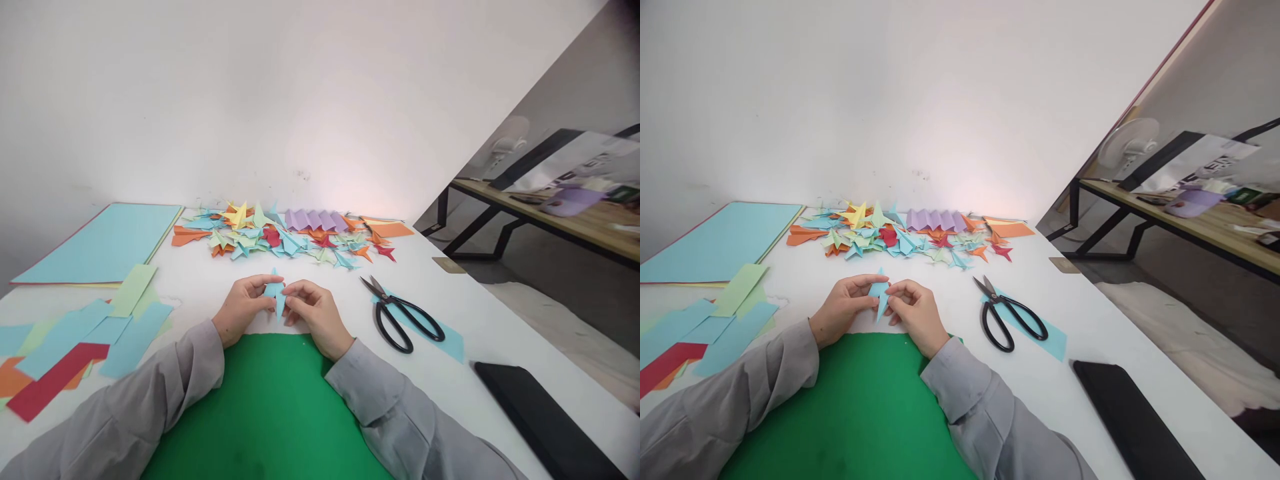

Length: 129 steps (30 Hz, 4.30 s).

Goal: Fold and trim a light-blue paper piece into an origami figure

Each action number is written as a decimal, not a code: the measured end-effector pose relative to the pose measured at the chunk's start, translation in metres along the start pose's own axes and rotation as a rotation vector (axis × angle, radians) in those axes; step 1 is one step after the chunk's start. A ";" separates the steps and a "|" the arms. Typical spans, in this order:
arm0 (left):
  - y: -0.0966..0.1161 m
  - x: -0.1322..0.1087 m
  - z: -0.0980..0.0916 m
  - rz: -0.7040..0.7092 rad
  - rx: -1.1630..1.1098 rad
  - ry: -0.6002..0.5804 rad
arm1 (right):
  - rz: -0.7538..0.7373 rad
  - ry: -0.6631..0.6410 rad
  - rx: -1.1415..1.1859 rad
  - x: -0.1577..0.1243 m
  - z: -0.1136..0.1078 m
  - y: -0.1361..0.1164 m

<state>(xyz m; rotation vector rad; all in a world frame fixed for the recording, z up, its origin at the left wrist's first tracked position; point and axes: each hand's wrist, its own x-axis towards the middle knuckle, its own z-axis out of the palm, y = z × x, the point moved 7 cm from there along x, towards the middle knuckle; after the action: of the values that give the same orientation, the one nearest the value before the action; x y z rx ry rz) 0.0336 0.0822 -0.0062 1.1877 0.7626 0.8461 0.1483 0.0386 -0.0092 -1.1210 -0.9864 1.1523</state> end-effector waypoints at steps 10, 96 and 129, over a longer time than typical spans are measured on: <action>0.003 -0.002 0.001 0.013 0.032 -0.040 | -0.025 -0.014 0.040 0.000 0.001 0.000; 0.010 -0.006 -0.002 0.099 0.113 0.065 | -0.077 0.067 0.038 0.002 -0.006 0.000; -0.001 -0.003 -0.001 0.018 -0.025 -0.001 | -0.123 0.028 0.040 -0.003 -0.007 -0.006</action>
<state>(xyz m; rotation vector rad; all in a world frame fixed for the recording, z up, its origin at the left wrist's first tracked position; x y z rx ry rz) 0.0316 0.0799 -0.0067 1.1746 0.7395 0.8669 0.1554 0.0345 -0.0051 -1.0277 -0.9921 1.0503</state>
